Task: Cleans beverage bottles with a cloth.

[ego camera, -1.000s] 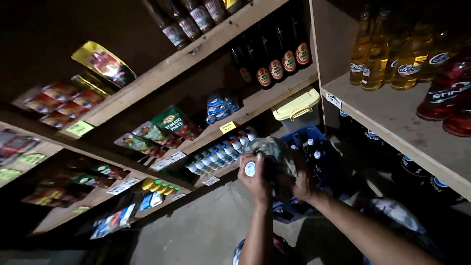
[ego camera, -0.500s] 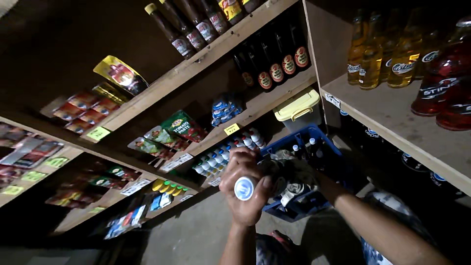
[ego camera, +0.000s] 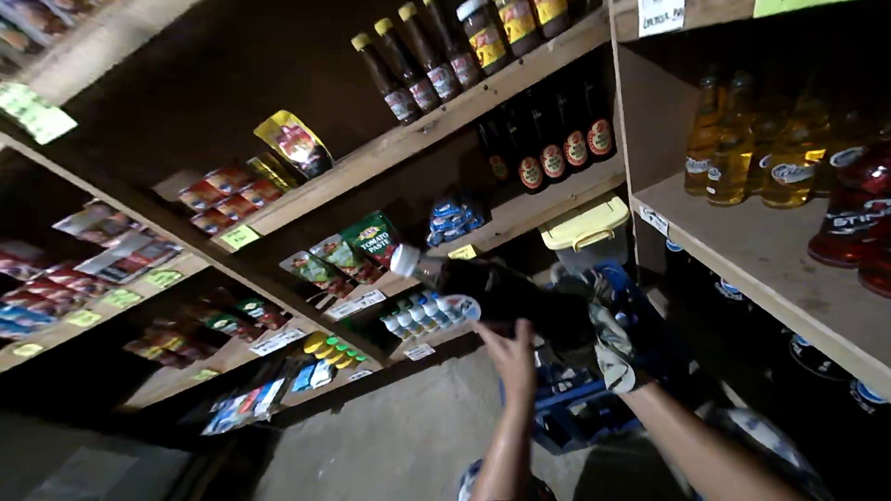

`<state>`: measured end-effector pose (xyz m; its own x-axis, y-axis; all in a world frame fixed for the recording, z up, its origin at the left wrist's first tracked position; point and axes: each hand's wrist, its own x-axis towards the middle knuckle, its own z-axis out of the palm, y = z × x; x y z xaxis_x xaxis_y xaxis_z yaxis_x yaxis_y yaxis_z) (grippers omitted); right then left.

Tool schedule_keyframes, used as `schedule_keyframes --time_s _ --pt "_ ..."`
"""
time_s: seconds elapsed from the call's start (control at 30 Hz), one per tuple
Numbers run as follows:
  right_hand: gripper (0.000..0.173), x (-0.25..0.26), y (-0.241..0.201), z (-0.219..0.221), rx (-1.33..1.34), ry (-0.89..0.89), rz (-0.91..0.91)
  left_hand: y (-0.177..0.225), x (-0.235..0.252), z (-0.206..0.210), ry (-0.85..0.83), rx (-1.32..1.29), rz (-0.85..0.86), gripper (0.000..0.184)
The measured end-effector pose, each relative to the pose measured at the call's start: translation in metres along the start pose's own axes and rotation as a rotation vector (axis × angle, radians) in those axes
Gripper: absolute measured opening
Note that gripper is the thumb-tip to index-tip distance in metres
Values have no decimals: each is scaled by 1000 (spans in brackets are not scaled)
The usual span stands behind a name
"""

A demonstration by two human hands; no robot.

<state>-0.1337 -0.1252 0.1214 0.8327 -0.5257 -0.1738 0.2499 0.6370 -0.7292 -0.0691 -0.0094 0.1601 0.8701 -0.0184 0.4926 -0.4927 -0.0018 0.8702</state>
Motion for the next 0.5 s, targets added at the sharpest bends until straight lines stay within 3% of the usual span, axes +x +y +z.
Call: schedule_keyframes --time_s 0.07,0.13,0.2,0.3,0.4,0.43,0.5 --pt "41 38 53 -23 23 -194 -332 -34 -14 12 108 -213 -149 96" --pt "44 42 57 -23 -80 -242 -293 -52 -8 3 117 -383 -203 97" --pt "40 25 45 -19 -256 -225 -164 -66 -2 -12 79 -492 -265 86" --pt "45 14 33 -22 -565 -293 -4 -85 -8 -26 28 -518 -368 76" --pt "58 10 34 -9 -1035 -496 -140 -108 -16 -34 -86 -429 -413 96" --pt "60 17 39 -1 -1087 -495 -186 -115 -16 -36 -151 -400 -409 105" --pt "62 31 46 15 -948 -380 -242 -116 -18 -41 -302 -349 -425 113"
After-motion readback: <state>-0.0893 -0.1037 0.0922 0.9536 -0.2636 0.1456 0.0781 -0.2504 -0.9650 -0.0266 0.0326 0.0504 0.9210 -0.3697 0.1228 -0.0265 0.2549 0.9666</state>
